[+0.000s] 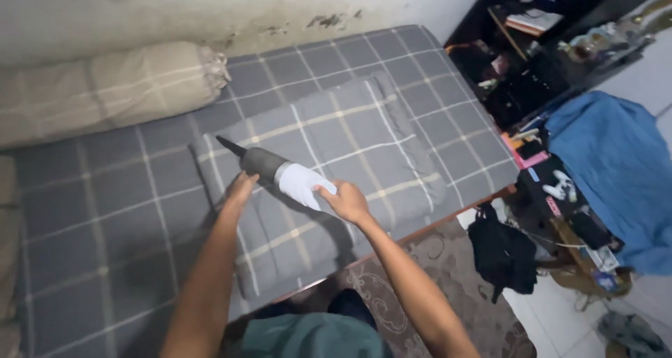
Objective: The person is using a handheld vacuum cleaner to clean a bed and folding a blanket.
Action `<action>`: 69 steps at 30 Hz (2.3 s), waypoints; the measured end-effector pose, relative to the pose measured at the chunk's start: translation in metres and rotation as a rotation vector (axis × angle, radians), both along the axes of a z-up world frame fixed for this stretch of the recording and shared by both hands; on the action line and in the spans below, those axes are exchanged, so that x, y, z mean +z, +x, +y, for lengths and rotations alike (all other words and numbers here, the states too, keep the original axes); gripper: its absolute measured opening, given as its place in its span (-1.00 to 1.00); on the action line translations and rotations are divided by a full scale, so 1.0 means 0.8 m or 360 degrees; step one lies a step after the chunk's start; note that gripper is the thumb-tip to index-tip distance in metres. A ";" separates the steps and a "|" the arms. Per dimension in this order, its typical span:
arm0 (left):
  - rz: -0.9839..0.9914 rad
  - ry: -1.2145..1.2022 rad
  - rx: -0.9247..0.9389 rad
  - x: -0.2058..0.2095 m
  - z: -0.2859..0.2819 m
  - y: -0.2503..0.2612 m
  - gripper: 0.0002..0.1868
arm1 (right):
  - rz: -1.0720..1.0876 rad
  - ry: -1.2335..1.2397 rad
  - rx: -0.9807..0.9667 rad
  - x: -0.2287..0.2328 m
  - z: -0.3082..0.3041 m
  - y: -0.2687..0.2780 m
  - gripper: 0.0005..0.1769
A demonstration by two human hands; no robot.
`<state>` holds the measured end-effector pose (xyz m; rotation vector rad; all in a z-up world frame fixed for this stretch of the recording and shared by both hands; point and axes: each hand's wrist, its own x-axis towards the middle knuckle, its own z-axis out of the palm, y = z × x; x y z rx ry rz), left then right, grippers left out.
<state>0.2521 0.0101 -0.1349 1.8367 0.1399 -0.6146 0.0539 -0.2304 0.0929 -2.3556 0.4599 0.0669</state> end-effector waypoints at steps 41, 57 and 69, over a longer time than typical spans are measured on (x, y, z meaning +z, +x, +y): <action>-0.0203 0.0797 -0.0606 -0.036 -0.255 -0.093 -0.10 | -0.0214 -0.0128 -0.0645 0.012 -0.391 -0.056 -0.31; -0.0398 0.1058 -0.0873 0.003 -0.026 -0.102 -0.20 | -0.0108 0.0065 -0.0459 0.004 -0.089 -0.053 -0.27; -0.0460 0.0901 -0.0978 -0.073 0.087 -0.112 -0.22 | -0.0166 -0.0103 -0.0501 0.005 0.111 -0.083 -0.38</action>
